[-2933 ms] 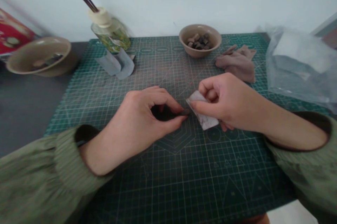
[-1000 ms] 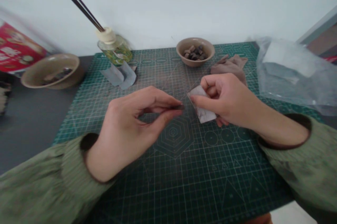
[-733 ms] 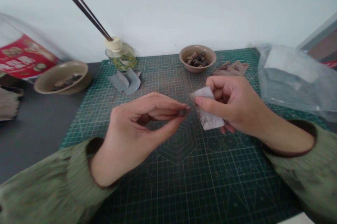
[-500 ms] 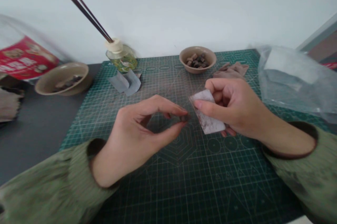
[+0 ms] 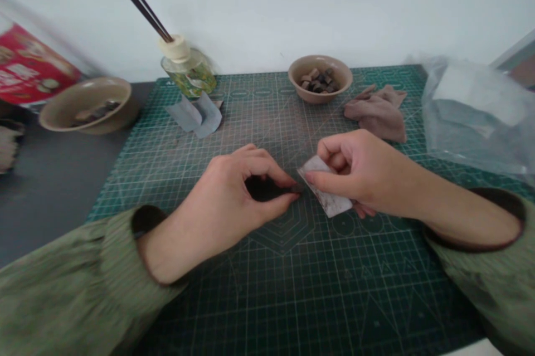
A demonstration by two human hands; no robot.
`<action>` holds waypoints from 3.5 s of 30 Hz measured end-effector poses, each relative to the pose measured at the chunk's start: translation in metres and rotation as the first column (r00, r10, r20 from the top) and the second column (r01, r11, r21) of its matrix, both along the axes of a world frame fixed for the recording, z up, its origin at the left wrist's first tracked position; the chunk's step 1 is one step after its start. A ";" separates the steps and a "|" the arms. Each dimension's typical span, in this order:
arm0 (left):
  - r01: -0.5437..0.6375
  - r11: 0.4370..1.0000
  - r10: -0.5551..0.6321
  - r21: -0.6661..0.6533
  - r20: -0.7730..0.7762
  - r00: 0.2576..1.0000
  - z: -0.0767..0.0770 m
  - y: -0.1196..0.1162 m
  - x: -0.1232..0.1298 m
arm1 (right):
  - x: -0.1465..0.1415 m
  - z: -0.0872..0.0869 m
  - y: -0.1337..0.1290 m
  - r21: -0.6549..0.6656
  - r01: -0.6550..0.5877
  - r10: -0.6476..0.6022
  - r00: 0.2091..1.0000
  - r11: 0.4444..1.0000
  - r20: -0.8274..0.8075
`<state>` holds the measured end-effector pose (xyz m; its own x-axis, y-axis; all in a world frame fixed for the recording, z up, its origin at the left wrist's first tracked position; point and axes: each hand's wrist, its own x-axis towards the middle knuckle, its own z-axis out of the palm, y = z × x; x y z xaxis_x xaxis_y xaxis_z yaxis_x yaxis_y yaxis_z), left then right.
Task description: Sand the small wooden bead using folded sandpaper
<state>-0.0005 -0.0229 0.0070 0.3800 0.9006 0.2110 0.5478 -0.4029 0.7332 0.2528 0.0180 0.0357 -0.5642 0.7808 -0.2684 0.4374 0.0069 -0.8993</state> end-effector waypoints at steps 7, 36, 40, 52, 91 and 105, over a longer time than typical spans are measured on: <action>-0.026 0.999 0.027 -0.029 0.018 0.999 0.001 -0.001 0.001 | -0.010 -0.001 -0.005 0.044 0.005 -0.006 1.000 0.999 0.027; -0.061 0.994 0.064 -0.090 0.027 0.998 0.002 -0.001 0.001 | -0.011 -0.002 -0.006 0.243 -0.030 0.010 0.997 0.970 0.080; -0.062 0.994 0.065 -0.089 0.026 0.998 0.002 -0.002 0.002 | -0.012 -0.002 -0.006 0.241 -0.058 0.037 0.995 0.969 0.091; -0.060 0.996 0.062 -0.069 0.020 0.998 0.002 -0.002 0.002 | -0.003 -0.002 -0.003 0.252 -0.168 0.141 0.983 0.953 0.121; 0.086 0.976 -0.106 0.198 0.089 0.990 0.011 -0.007 0.004 | 0.006 0.004 0.004 0.253 0.037 -0.082 0.982 0.967 0.168; 0.257 0.861 -0.103 0.440 -0.343 0.934 0.011 -0.004 -0.007 | 0.006 0.004 0.007 0.295 0.046 -0.103 0.978 0.955 0.182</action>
<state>-0.0080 -0.0266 0.0182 0.6387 0.6307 0.4409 0.5914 -0.7689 0.2431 0.2583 0.0250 0.0398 -0.4609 0.8787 -0.1247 0.6120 0.2129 -0.7617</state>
